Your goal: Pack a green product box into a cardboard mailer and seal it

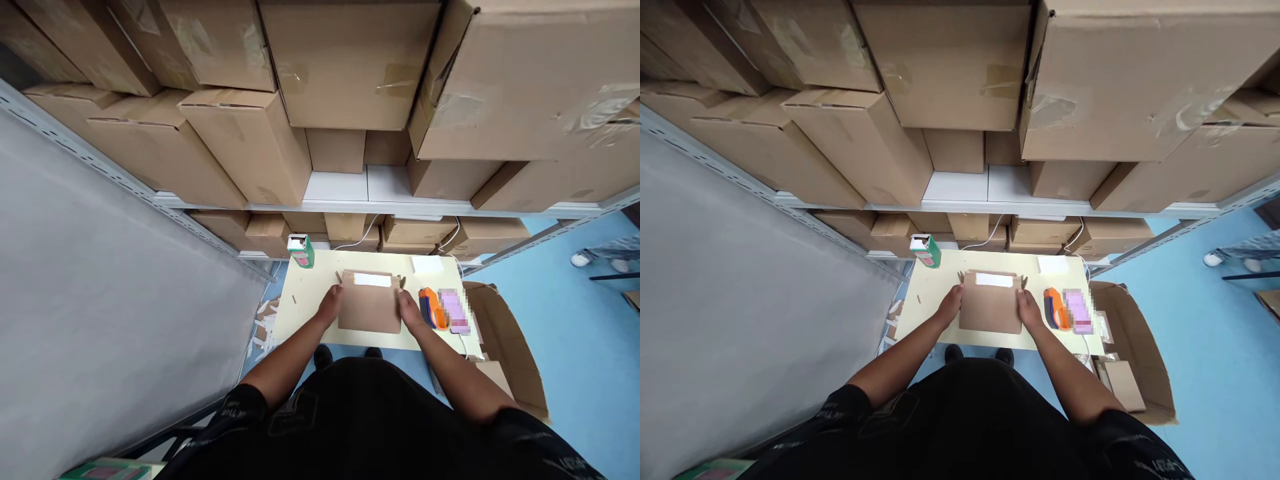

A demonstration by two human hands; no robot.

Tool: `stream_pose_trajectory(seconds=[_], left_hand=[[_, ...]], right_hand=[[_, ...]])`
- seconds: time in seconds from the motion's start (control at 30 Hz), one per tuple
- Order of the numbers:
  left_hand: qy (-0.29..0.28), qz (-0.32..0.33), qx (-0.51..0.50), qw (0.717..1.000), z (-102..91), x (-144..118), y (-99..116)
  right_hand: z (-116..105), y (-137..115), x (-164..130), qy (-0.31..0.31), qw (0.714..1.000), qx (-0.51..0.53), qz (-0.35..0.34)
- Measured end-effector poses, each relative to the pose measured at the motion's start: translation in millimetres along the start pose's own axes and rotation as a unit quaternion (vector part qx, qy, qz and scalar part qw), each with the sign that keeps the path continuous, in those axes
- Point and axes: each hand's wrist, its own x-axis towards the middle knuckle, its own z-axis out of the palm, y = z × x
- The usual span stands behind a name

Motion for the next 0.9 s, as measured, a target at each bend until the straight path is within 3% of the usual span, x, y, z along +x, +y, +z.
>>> stream_pose_trajectory(seconds=[0.1, 0.2, 0.33, 0.53, 0.67, 0.9], left_hand=[[0.034, 0.08, -0.006, 0.996, -3.3, -22.2, 6.4], [0.046, 0.118, -0.033, 0.991, -4.8, -38.5, 3.8], [0.047, 0.082, -0.066, 0.993, 0.2, -43.7, -17.4], [-0.018, 0.067, -0.143, 0.987, -3.0, -43.3, -48.0], [-0.011, 0.039, -0.074, 0.996, -24.6, -45.2, -48.6], [0.119, 0.031, 0.009, 0.992, -84.0, -25.0, -24.0]], right_hand=[[-4.5, -3.9, -16.3, 0.01, 0.995, 0.003, -0.103], [-1.6, 2.6, -28.5, 0.012, 0.988, 0.023, -0.151], [9.7, 20.1, -32.9, -0.003, 0.991, 0.022, -0.135], [10.6, 34.0, -35.4, -0.028, 0.994, 0.038, -0.103], [2.7, 42.6, -46.3, -0.037, 0.993, 0.049, -0.097], [-11.5, 77.0, -74.0, -0.023, 0.998, 0.016, -0.054]])
